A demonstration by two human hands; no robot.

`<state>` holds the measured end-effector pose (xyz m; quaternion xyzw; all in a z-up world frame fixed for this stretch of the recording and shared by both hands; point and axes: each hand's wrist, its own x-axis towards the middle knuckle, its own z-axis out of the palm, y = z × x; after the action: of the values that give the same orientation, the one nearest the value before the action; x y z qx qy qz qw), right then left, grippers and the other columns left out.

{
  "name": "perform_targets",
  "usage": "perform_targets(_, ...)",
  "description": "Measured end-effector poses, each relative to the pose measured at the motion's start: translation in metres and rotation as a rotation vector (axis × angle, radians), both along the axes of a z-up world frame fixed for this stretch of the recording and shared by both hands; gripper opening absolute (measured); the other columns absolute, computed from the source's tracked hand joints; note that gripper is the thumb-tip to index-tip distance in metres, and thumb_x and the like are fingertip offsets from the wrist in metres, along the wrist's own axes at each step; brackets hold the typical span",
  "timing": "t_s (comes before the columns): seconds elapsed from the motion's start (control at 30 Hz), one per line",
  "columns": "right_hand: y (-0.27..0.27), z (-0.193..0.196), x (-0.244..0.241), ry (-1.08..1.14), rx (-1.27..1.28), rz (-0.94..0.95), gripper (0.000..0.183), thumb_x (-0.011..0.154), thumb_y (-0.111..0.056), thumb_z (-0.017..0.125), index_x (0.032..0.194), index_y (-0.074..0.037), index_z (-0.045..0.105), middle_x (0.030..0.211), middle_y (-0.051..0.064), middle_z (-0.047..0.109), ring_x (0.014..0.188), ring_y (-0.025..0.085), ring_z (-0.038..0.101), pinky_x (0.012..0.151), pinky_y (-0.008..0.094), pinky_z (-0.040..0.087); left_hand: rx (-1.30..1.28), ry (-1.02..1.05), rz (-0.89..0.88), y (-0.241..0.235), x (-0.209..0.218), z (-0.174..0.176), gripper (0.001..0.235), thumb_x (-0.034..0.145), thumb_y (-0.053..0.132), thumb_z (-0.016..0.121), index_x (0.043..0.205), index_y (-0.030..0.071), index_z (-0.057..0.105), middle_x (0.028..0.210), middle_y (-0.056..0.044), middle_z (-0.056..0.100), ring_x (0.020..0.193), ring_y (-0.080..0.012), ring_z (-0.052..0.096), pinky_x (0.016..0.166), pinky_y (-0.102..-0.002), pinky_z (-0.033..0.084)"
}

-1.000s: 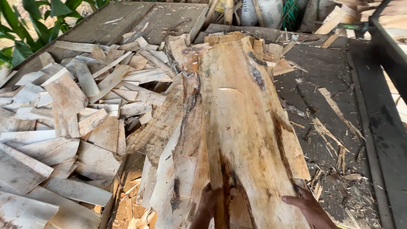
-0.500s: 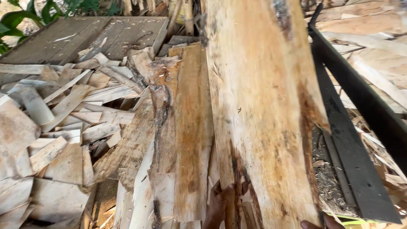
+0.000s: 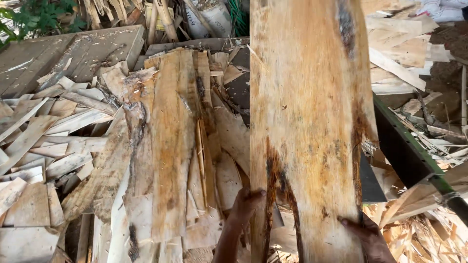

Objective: The person splits wooden planks into smaller pieces using a large blade attached to a green metal frame. They repeatedly pick up planks, position them against the blade, and push them through to split the wood, then stack the resulting pieces.

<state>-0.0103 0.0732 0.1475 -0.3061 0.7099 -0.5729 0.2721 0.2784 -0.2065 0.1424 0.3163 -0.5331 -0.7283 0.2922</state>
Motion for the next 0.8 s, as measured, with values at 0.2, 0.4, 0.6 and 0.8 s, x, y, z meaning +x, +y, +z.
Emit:
perform_targets(0.2,0.065,-0.076,-0.064,-0.462,0.169,-0.023,0.079,0.078,-0.005,0.076,0.151,-0.006,0.047,0.14,0.006,0.064,0.13,0.024,0.057,0.111,0.04,0.039,0.055,0.032,-0.103,0.068,-0.078,-0.188,0.028,0.1,0.014,0.072,0.112,-0.01,0.065,0.083,-0.011,0.064,0.072,-0.0201,0.061,0.064,-0.037,0.052)
perform_targets(0.4,0.096,-0.125,-0.064,-0.795,0.21,0.103,0.065,0.081,-0.011,0.073,0.143,0.0,0.055,0.117,0.016,0.075,0.102,0.034,0.07,0.089,0.046,0.056,0.248,-0.063,0.008,0.105,-0.08,-0.142,0.029,0.09,0.01,0.068,0.117,0.0,0.069,0.088,-0.007,0.074,0.074,-0.0188,0.067,0.066,-0.034,0.055)
perform_targets(0.6,0.101,-0.139,-0.063,-0.636,0.144,0.065,0.06,0.087,-0.009,0.071,0.144,0.0,0.054,0.111,0.007,0.073,0.092,0.017,0.069,0.081,0.035,0.056,0.292,-0.127,0.018,0.074,-0.078,-0.185,0.039,0.089,0.018,0.073,0.123,0.0,0.069,0.101,-0.009,0.074,0.09,-0.0222,0.069,0.08,-0.037,0.055)
perform_targets(0.8,0.113,-0.165,-0.052,-0.545,0.136,-0.002,0.058,0.091,-0.008,0.069,0.146,0.002,0.054,0.112,0.012,0.073,0.093,0.02,0.066,0.08,0.035,0.055,0.236,-0.082,-0.089,0.071,-0.085,-0.153,0.044,0.085,0.02,0.078,0.125,0.003,0.071,0.112,-0.005,0.077,0.104,-0.021,0.07,0.092,-0.036,0.054)
